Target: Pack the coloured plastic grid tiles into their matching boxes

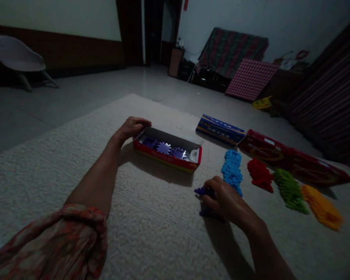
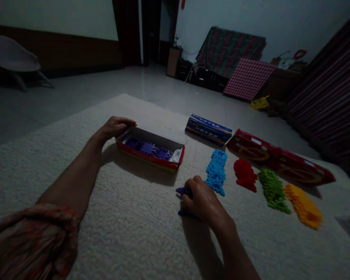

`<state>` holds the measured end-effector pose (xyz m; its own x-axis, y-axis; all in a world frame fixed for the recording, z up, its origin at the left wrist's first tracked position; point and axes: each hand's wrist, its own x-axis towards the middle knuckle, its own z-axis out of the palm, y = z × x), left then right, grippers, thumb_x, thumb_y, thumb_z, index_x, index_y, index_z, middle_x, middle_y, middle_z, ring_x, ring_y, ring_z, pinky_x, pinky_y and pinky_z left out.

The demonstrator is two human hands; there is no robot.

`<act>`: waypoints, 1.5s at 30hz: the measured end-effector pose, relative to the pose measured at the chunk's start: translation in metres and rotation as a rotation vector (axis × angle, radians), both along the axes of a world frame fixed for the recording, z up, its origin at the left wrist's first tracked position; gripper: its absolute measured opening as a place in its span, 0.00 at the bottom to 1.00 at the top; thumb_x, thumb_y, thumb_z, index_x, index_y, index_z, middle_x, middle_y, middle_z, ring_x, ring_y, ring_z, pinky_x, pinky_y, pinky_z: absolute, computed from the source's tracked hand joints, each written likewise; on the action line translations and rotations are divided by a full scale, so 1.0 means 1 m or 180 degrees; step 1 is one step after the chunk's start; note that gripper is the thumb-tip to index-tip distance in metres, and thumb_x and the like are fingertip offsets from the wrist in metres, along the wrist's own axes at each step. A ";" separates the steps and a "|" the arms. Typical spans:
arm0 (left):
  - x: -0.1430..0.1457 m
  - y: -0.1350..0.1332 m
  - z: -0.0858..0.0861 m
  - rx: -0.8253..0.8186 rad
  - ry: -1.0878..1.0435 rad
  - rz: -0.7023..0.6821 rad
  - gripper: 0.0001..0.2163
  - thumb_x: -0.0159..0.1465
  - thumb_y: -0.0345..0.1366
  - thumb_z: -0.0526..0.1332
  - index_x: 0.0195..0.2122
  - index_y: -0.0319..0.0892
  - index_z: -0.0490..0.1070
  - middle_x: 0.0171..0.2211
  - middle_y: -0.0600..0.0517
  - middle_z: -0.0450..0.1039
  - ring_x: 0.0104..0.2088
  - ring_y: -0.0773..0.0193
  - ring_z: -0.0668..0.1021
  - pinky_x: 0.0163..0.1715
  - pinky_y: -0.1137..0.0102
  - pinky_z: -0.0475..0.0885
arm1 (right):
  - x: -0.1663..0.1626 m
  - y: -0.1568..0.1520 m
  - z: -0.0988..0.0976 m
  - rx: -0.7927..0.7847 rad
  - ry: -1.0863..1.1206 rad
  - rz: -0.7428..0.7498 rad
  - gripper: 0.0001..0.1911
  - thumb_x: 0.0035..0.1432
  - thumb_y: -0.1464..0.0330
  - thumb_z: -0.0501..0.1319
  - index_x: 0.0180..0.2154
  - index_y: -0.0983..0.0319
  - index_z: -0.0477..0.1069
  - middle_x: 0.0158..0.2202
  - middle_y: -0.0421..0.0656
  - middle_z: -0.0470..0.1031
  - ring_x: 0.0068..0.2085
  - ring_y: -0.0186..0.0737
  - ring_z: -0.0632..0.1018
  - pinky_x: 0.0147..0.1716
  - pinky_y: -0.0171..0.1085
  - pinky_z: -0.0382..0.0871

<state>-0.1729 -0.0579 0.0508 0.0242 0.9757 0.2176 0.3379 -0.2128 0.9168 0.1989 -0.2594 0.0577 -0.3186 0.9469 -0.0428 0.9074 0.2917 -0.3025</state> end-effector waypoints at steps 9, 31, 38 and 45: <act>-0.003 0.003 -0.004 0.0127 0.0116 -0.0131 0.19 0.48 0.28 0.54 0.36 0.41 0.83 0.37 0.47 0.84 0.34 0.63 0.82 0.37 0.69 0.77 | -0.019 0.049 0.049 0.1119 0.0545 0.0238 0.09 0.57 0.65 0.64 0.41 0.59 0.76 0.39 0.48 0.78 0.38 0.45 0.79 0.36 0.42 0.74; -0.004 0.011 -0.013 0.0113 0.0053 -0.0119 0.19 0.50 0.26 0.55 0.36 0.42 0.84 0.37 0.48 0.84 0.36 0.61 0.83 0.42 0.67 0.77 | -0.084 0.115 0.041 0.0403 0.0021 0.0460 0.10 0.54 0.71 0.68 0.41 0.61 0.77 0.40 0.47 0.78 0.40 0.43 0.78 0.41 0.42 0.71; -0.003 0.010 -0.009 0.0110 0.0164 -0.0081 0.20 0.49 0.27 0.54 0.37 0.41 0.84 0.40 0.48 0.84 0.38 0.62 0.82 0.43 0.67 0.78 | -0.060 0.105 0.050 0.0950 0.0569 0.0442 0.07 0.59 0.66 0.64 0.39 0.61 0.75 0.39 0.47 0.77 0.38 0.43 0.78 0.37 0.40 0.71; 0.007 -0.008 0.009 -0.0116 0.0241 0.0021 0.22 0.49 0.28 0.55 0.42 0.38 0.83 0.41 0.45 0.84 0.39 0.60 0.82 0.44 0.64 0.78 | -0.018 0.067 0.045 0.0683 0.0180 0.0263 0.04 0.59 0.71 0.61 0.33 0.61 0.75 0.32 0.44 0.78 0.32 0.38 0.77 0.32 0.36 0.67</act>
<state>-0.1659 -0.0660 0.0593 0.0328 0.9832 0.1798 0.4079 -0.1774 0.8956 0.1813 -0.1925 0.1029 -0.3917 0.9030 0.1767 0.8612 0.4274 -0.2752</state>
